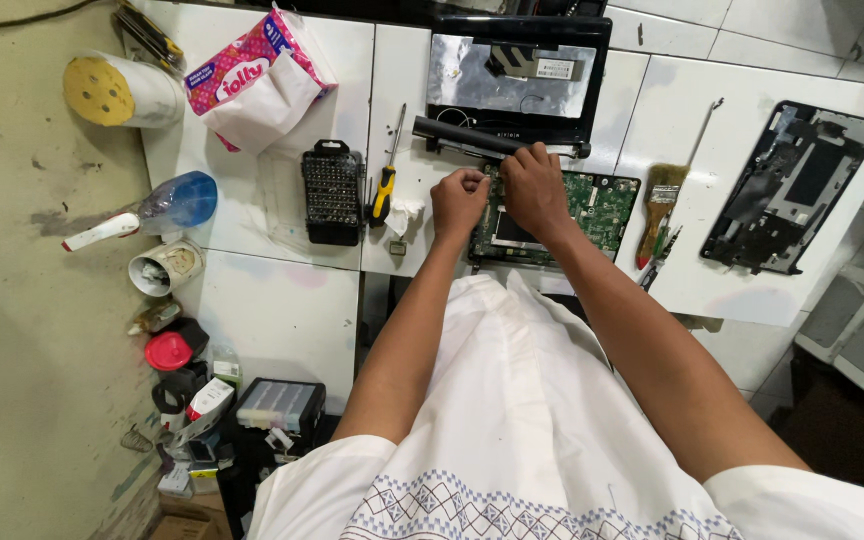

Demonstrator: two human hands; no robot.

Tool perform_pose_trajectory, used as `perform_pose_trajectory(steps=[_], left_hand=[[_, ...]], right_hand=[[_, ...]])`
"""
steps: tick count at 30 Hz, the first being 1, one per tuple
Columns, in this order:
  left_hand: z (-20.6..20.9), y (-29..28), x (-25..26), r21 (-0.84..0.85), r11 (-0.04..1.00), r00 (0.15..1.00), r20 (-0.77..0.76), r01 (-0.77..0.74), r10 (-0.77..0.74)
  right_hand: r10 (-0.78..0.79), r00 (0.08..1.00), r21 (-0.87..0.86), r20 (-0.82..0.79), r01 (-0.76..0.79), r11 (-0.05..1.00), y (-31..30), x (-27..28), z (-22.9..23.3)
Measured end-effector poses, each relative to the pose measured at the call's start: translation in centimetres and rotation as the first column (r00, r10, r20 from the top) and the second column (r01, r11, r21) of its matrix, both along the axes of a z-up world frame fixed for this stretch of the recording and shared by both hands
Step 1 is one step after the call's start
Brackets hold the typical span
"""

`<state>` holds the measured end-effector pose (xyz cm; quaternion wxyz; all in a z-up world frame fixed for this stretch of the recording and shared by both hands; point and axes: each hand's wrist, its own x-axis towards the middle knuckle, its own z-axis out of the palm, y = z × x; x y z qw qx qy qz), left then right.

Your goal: The person places a green circuit board on a white table and uses a screwdriver to tighten screws on the board. The person then picks up a small black component and attaches it to the circuit board.

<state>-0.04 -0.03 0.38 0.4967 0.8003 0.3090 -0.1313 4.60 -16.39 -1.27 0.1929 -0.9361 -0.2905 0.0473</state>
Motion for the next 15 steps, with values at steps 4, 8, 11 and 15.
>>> perform_pose_trajectory(steps=[4,8,11,15], left_hand=[[-0.4,0.0,-0.1,-0.009,1.000,1.000,0.017,-0.006,0.006],[-0.5,0.1,-0.1,0.020,1.000,1.000,0.006,0.017,-0.017],[-0.1,0.1,-0.2,0.003,1.000,1.000,0.007,0.018,-0.018],[-0.2,0.0,-0.1,0.003,1.000,1.000,0.000,0.025,-0.025]], right_hand=[[-0.002,1.000,0.020,-0.024,0.003,1.000,0.0,0.1,0.8],[-0.005,0.999,0.038,-0.032,0.006,0.999,0.1,0.1,1.2],[-0.009,0.999,0.045,-0.035,0.010,0.999,0.1,0.0,1.0],[-0.028,0.999,0.044,-0.040,0.030,0.999,0.4,0.0,1.8]])
